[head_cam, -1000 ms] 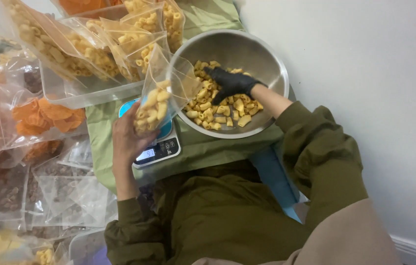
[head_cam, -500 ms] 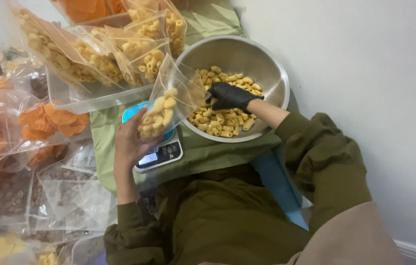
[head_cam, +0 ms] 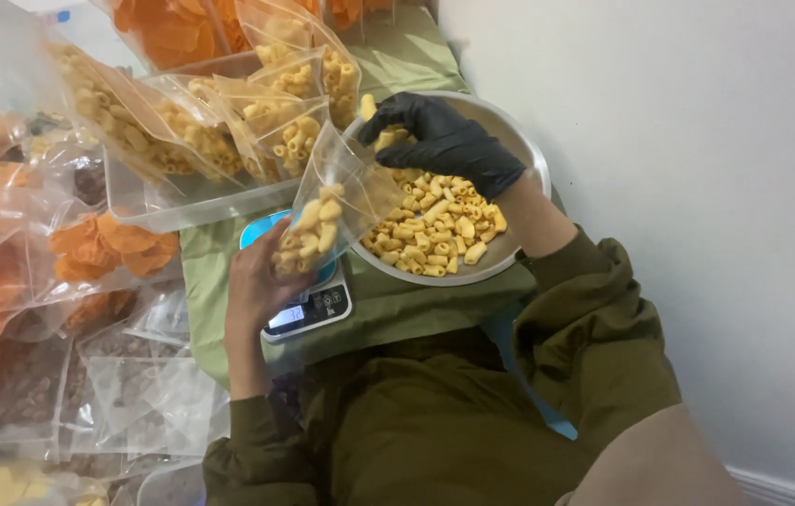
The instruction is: Weighing and packaging snacks from a bowl into plastic bags using a digital scale.
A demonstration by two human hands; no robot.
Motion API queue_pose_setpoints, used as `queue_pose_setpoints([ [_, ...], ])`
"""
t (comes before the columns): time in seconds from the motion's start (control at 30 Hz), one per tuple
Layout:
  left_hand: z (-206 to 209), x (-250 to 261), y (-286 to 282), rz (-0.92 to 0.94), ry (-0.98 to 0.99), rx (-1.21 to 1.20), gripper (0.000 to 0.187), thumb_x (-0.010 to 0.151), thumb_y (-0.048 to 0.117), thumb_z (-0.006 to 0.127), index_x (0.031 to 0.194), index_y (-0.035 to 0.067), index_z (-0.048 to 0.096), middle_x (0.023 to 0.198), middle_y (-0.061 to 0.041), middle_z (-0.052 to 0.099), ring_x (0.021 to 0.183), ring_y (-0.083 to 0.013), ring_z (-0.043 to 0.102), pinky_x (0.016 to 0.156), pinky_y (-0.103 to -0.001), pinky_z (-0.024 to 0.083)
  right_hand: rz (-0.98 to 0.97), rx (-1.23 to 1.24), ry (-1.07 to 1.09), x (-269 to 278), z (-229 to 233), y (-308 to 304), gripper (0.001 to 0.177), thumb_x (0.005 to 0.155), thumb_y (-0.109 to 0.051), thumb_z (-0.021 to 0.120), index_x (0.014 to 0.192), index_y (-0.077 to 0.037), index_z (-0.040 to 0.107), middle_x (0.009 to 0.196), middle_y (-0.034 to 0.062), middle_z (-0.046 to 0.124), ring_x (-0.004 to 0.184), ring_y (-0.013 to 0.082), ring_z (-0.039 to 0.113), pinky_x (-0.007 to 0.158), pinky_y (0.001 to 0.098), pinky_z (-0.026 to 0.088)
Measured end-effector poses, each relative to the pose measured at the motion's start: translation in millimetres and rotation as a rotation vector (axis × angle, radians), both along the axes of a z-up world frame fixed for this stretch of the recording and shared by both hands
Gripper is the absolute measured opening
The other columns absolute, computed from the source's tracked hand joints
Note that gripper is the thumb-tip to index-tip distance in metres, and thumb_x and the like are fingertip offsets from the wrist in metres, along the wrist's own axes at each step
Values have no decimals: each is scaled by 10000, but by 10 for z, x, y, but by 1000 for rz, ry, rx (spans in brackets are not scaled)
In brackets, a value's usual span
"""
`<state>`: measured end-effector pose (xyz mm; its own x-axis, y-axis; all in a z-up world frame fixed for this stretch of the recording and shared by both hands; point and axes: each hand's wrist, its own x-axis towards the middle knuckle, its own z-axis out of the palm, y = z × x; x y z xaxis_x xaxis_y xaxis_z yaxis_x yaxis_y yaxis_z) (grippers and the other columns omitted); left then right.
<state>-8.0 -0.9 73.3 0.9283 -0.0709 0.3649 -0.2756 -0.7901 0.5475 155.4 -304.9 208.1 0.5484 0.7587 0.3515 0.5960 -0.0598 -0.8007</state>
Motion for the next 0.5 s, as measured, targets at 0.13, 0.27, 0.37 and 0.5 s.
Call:
queue_pose_setpoints([
  [0.13,-18,-3,11,-13,-39,5,942,671,256,942,1504,163,511,1331,-128,692,1091,-316,673,879,-469,532,-3,36,-16,-33,-95,164,225,952,-91,716,1172,-125,687,1232,48,675,1193,213,637,1038,362,525],
  [0.27,-63,14,16,9,-14,22,937,682,305,920,1514,201,502,1342,-102,690,1114,-316,662,930,-489,480,-31,210,-74,-65,-234,270,181,992,-142,728,1164,-131,673,1203,61,637,1183,231,627,1062,383,513],
  [0.37,-209,71,19,35,-115,2,969,604,330,949,1484,228,555,1246,-86,718,1052,-307,692,921,-462,496,-95,169,-44,-2,-356,267,245,972,-184,764,1201,-146,686,1272,107,603,1229,284,596,1065,400,495],
  [0.5,-328,106,25,68,-182,-27,1014,531,358,974,1467,276,593,1185,-55,736,1048,-279,709,956,-440,486,-93,187,133,-174,-303,162,325,972,-160,764,1285,-135,681,1393,133,569,1289,233,538,1098,389,458],
])
